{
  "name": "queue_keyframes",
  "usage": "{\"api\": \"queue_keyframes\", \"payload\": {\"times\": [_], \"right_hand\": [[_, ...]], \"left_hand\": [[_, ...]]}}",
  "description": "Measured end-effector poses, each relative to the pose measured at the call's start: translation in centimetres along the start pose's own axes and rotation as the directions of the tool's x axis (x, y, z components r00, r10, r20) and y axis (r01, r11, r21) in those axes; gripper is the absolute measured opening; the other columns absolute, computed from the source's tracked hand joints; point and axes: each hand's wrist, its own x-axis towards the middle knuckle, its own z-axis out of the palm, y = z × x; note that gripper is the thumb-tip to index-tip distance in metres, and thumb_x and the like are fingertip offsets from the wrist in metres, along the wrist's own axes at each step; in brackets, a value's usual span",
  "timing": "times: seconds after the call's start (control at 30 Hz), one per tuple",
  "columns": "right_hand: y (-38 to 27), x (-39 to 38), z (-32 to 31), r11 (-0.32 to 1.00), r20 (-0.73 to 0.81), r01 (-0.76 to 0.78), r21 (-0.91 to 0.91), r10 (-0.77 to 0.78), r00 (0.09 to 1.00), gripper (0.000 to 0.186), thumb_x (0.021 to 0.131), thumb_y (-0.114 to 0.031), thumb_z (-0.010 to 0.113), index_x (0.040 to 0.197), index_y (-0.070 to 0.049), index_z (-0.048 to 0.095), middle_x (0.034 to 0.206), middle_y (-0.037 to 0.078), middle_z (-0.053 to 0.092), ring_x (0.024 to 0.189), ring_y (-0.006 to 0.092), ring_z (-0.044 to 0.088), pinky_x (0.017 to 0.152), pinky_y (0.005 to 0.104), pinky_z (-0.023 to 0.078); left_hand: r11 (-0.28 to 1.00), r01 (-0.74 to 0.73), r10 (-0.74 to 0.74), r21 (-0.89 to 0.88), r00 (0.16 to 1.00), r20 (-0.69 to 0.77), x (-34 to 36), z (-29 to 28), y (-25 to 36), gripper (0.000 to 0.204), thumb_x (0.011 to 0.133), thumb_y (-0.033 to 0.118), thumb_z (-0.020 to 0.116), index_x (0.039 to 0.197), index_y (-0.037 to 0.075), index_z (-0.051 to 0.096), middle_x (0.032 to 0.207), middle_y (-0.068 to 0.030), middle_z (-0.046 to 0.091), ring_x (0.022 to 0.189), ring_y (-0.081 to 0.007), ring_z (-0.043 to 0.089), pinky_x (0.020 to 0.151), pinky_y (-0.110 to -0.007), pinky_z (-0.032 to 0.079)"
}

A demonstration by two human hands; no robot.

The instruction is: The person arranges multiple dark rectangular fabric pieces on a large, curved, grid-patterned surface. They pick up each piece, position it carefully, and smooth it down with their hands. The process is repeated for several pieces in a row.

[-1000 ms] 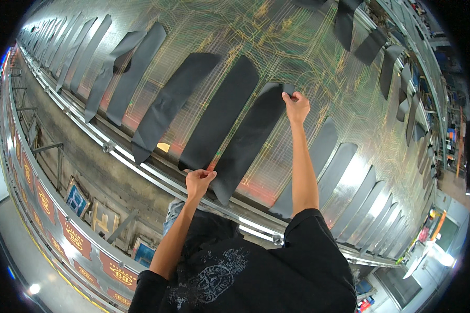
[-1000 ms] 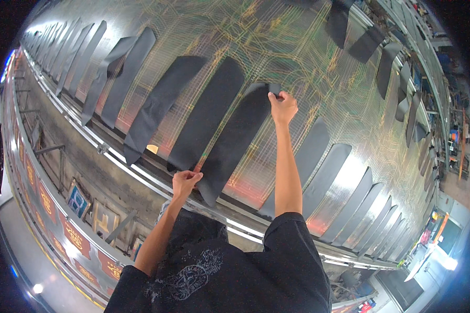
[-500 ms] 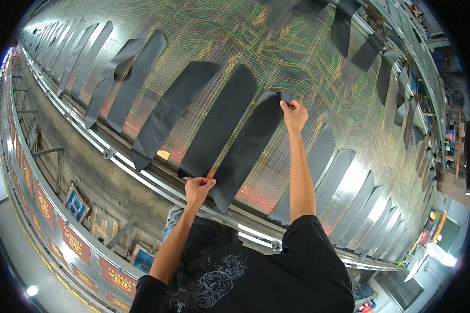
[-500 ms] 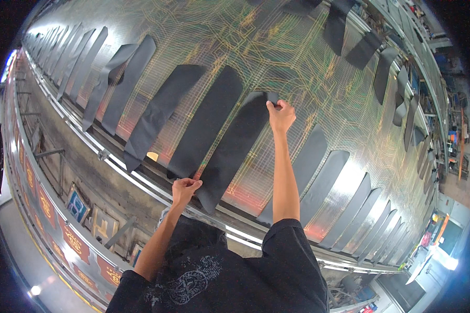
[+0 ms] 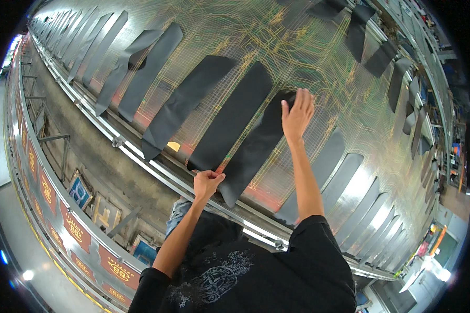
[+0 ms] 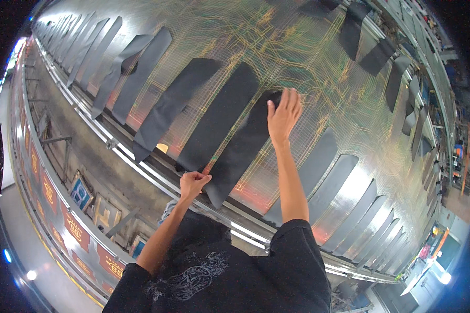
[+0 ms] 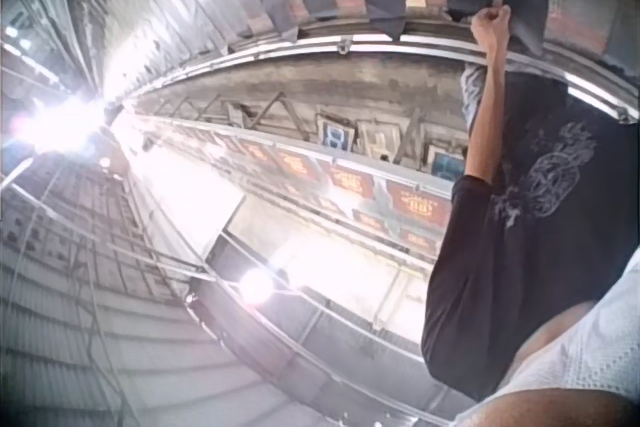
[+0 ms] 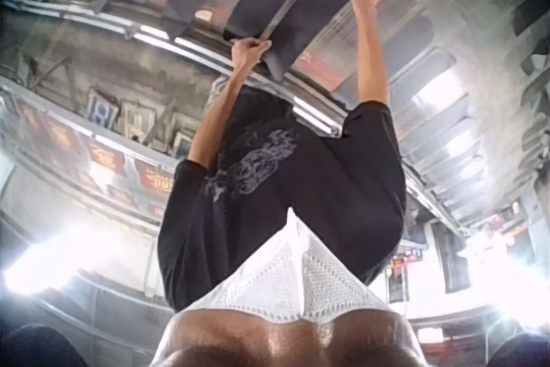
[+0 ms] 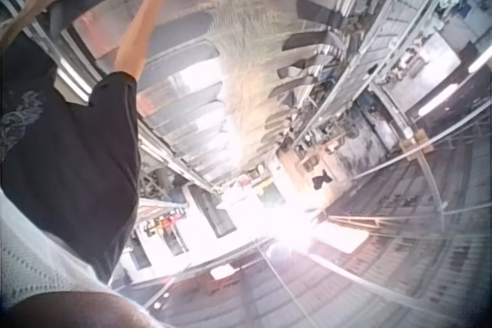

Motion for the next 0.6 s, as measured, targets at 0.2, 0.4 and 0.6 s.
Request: {"api": "queue_keyframes", "payload": {"times": [0.2,0.4,0.6], "right_hand": [[-3.0,-4.2,1.2,0.994,0.223,0.108,0.011,-0.108,0.969,0.074,0.104,-0.049,0.05,0.157,0.001,0.035,0.164,0.026,0.028,0.153,0.048,0.021,0.123,0.061,0.015],[-9.7,-14.0,-4.1,0.949,0.435,0.202,0.242,-0.292,0.852,0.078,0.1,-0.048,0.055,0.157,0.0,0.034,0.165,0.023,0.027,0.154,0.0448,0.02,0.124,0.0593,0.014],[-13.5,-24.5,-6.7,0.877,0.535,0.282,0.389,-0.464,0.706,0.076,0.101,-0.045,0.055,0.157,0.001,0.033,0.165,0.019,0.029,0.154,0.0399,0.022,0.125,0.0547,0.019]], "left_hand": [[0.985,-0.049,0.061,0.164,0.996,-0.067,-0.5,-0.4,0.0,0.044,0.076,0.045,0.084,0.073,0.003,0.073,0.064,-0.0105,0.069,0.063,-0.0269,0.07,0.062,-0.039,0.053],[0.966,-0.14,0.156,0.219,0.986,-0.058,-1.2,-0.6,-0.2,0.044,0.08,0.044,0.082,0.08,0.0,0.073,0.07,-0.0133,0.07,0.066,-0.0284,0.069,0.063,-0.04,0.053],[0.949,-0.299,0.304,0.098,0.951,-0.049,-2.4,-3.9,-0.9,0.038,0.087,0.034,0.079,0.084,-0.002,0.068,0.065,-0.0076,0.062,0.061,-0.0162,0.058,0.058,-0.032,0.047]]}}
